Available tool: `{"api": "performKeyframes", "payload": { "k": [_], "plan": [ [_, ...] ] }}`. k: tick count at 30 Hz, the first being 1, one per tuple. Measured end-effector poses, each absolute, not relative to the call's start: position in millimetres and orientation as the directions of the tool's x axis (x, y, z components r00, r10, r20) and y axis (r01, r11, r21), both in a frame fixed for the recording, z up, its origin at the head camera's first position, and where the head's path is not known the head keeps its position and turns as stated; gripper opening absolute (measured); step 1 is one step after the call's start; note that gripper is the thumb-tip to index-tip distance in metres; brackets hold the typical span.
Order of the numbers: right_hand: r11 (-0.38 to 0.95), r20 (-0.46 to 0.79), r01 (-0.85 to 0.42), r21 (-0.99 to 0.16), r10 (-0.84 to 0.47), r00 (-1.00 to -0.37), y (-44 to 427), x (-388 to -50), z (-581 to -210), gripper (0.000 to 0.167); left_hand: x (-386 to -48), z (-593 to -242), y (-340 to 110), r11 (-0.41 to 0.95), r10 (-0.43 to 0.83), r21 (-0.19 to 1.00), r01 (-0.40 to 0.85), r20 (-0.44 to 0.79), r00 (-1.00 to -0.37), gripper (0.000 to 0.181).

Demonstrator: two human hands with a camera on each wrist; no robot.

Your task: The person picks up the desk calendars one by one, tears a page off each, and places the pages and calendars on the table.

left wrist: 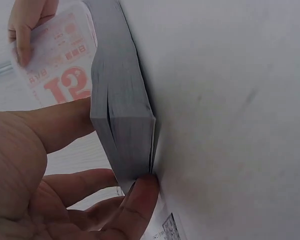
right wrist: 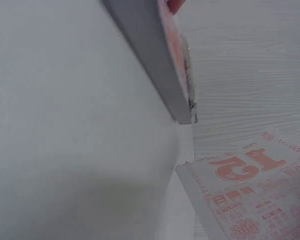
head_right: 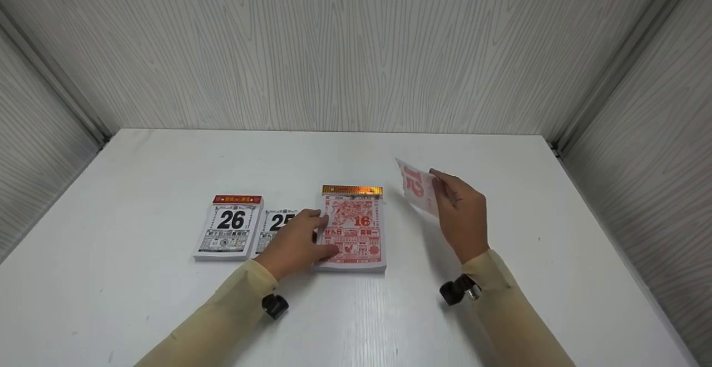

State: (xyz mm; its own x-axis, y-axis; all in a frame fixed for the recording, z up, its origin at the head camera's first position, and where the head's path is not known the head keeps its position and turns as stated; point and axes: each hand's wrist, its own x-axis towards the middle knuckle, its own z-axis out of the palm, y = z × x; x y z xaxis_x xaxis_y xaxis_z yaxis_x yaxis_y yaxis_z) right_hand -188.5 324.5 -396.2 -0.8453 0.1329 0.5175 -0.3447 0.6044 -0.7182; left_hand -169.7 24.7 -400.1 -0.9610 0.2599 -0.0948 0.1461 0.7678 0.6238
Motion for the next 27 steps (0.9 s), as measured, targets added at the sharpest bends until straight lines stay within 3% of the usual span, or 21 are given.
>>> {"api": "performKeyframes", "payload": {
  "k": [3,8,11,14,18,23,27],
  "plan": [
    [0.715,0.615,-0.433,-0.549,-0.005,-0.788,324.7,-188.1,-398.9,0.027,-169.6,-400.4,24.3,0.785,0.267,0.598,0.164,-0.087,-0.960,0.067],
    [0.836,0.732,-0.502,-0.222,-0.197,-0.652,324.6,-187.2,-395.3,0.047,-168.8,-399.7,24.2,0.811,0.292,0.546,0.209,-0.067,-0.954,0.064],
    [0.850,0.758,-0.516,-0.106,-0.267,-0.595,324.5,-189.3,-390.7,0.055,-168.4,-397.6,24.2,0.820,0.297,0.529,0.220,-0.064,-0.953,0.063],
    [0.844,0.750,-0.534,-0.051,-0.321,-0.578,325.9,-190.9,-390.0,0.057,-168.4,-396.4,24.6,0.822,0.298,0.525,0.222,-0.064,-0.952,0.063],
    [0.835,0.657,-0.549,-0.026,-0.400,-0.639,326.4,-188.5,-395.4,0.056,-167.9,-396.0,25.1,0.821,0.301,0.525,0.225,-0.062,-0.952,0.064],
    [0.854,0.428,-0.516,-0.064,-0.444,-0.787,319.5,-181.7,-403.5,0.051,-167.4,-395.7,24.0,0.823,0.301,0.520,0.229,-0.057,-0.952,0.062],
    [0.866,0.256,-0.490,-0.098,-0.453,-0.854,314.5,-178.6,-409.5,0.041,-168.4,-397.6,23.7,0.820,0.295,0.529,0.219,-0.064,-0.953,0.062]
  ]
}}
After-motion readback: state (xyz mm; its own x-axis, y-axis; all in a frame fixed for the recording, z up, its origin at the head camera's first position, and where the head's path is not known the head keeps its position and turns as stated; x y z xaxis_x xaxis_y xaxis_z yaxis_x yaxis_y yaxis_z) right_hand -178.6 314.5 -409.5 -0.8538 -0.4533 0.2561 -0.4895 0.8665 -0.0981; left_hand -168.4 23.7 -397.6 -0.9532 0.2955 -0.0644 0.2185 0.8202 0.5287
